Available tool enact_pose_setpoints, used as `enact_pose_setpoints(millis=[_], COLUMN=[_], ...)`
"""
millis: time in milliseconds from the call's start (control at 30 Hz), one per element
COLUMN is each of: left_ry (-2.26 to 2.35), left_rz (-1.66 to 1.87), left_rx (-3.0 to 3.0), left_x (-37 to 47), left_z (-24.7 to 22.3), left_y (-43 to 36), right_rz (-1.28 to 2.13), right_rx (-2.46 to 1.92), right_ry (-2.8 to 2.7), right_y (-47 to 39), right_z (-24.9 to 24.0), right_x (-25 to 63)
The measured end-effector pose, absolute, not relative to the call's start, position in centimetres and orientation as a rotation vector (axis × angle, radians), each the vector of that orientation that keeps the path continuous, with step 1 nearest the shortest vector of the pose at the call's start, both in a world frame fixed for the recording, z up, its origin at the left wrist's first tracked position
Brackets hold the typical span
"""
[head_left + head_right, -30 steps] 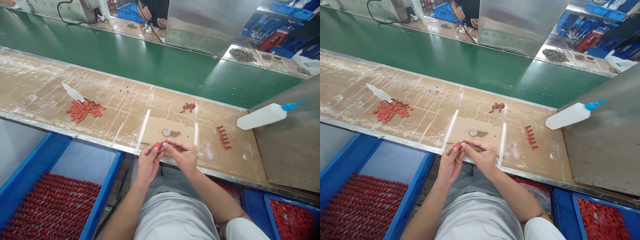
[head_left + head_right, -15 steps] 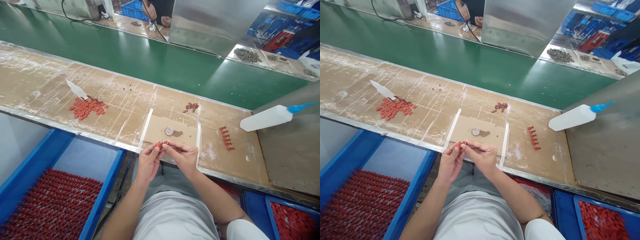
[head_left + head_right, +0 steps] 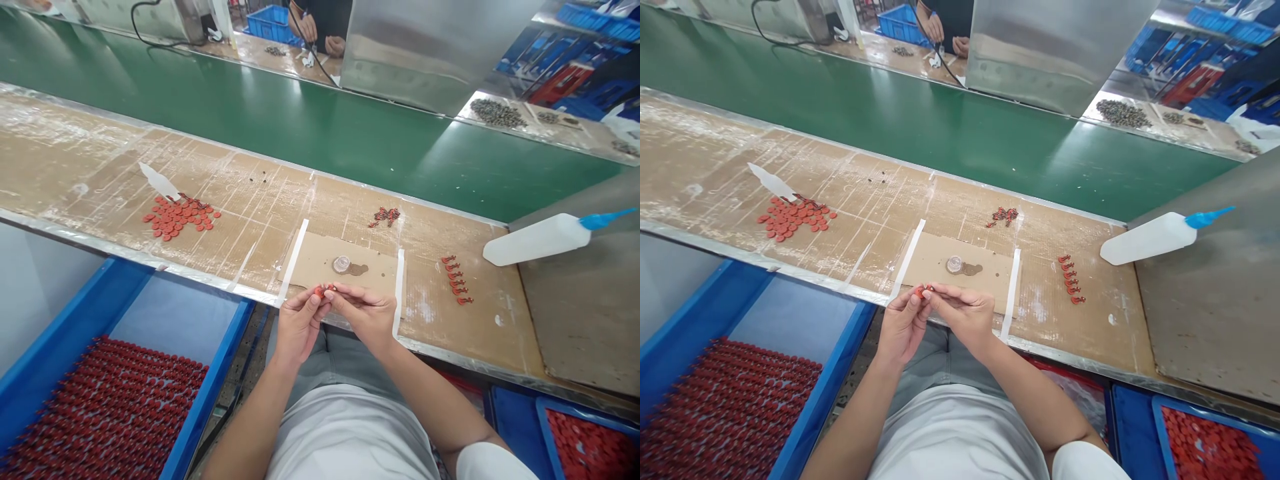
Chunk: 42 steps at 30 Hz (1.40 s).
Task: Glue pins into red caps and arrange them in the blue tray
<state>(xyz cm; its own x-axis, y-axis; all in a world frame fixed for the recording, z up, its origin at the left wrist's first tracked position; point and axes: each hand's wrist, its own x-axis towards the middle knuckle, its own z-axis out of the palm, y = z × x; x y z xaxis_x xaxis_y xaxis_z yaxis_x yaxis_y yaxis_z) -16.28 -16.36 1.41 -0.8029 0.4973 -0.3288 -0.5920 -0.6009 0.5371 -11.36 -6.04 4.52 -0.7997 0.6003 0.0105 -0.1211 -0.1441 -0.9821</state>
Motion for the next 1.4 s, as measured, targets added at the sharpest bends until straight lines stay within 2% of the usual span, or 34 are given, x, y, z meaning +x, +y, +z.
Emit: enact_pose_setpoints(millis=[867,1100,1400], left_ry=[1.089,1.177,1.351], left_rz=[2.366,2.35,2.361], left_rx=[-0.11,-0.037,0.112], left_x=[-16.0,-15.6,-15.0], left_z=[1.9,2.2,3.1], left_y=[-16.8,-17.0,-16.5], right_rz=[1.948,1.708,1.573], right_rx=[-0.499,-0.387,-0.169], right_ry=[-1.73,-1.874,-1.94], right_y=[-6.0,-5.1,-3.7], right_z=[4.4,4.5,4.9], right_x=[-11.0,-10.6,-10.2])
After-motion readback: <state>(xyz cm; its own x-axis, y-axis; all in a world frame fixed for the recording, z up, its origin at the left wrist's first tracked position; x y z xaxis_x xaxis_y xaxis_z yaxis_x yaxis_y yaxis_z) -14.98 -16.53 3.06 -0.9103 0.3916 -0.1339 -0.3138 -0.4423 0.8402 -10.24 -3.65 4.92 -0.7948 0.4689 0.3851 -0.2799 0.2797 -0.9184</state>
